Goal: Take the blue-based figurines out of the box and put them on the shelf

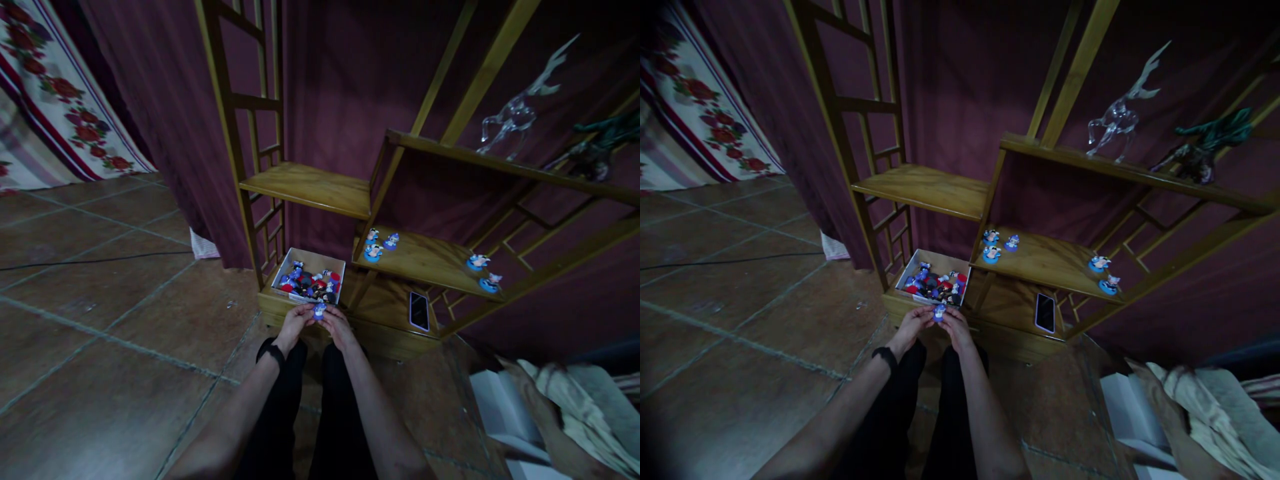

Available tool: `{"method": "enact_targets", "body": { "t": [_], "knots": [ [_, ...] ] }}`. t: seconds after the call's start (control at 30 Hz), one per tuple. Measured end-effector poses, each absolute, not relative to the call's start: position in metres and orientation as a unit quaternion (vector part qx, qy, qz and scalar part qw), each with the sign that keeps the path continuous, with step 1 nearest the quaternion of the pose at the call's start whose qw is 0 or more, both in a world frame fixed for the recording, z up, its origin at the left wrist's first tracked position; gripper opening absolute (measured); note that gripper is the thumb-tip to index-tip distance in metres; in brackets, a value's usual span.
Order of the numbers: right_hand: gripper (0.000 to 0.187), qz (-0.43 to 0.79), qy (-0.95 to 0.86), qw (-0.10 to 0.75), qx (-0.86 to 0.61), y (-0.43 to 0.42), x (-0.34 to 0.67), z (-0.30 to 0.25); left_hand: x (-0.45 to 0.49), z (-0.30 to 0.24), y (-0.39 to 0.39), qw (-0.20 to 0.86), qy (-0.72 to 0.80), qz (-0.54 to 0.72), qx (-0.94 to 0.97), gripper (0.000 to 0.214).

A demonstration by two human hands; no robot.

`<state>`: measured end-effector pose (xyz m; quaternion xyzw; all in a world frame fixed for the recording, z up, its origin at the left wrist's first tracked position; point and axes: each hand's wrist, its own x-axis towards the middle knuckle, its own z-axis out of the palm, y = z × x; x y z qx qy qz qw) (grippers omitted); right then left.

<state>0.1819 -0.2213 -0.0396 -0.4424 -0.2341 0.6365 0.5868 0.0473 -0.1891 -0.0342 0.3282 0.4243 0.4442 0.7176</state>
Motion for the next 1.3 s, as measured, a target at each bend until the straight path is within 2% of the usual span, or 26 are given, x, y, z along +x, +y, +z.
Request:
{"method": "enact_targets", "body": {
  "t": [0.23,0.53,0.73,1.03,1.17,1.3],
  "knots": [
    [0.039,0.635,-0.197,0.599,-0.446,-0.219,0.18,-0.038,0.045,-0.035,-0.187,0.726,0.423,0.451,0.3,0.023],
    [0.035,0.625,-0.21,0.588,-0.468,-0.218,0.181,-0.042,0.046,-0.032,-0.189,0.731,0.413,0.444,0.313,0.023],
    [0.032,0.624,-0.237,0.564,-0.487,-0.219,0.183,-0.039,0.047,-0.036,-0.187,0.695,0.443,0.441,0.355,0.027],
    [0.036,0.645,-0.231,0.549,-0.479,-0.22,0.185,-0.039,0.051,-0.032,-0.19,0.686,0.436,0.465,0.35,0.014],
    [0.034,0.636,-0.258,0.54,-0.487,-0.221,0.186,-0.041,0.054,-0.027,-0.196,0.643,0.461,0.464,0.399,0.009],
    [0.035,0.619,-0.271,0.551,-0.489,-0.223,0.188,-0.04,0.051,-0.018,-0.207,0.52,0.463,0.461,0.55,0.014]
  ]
}}
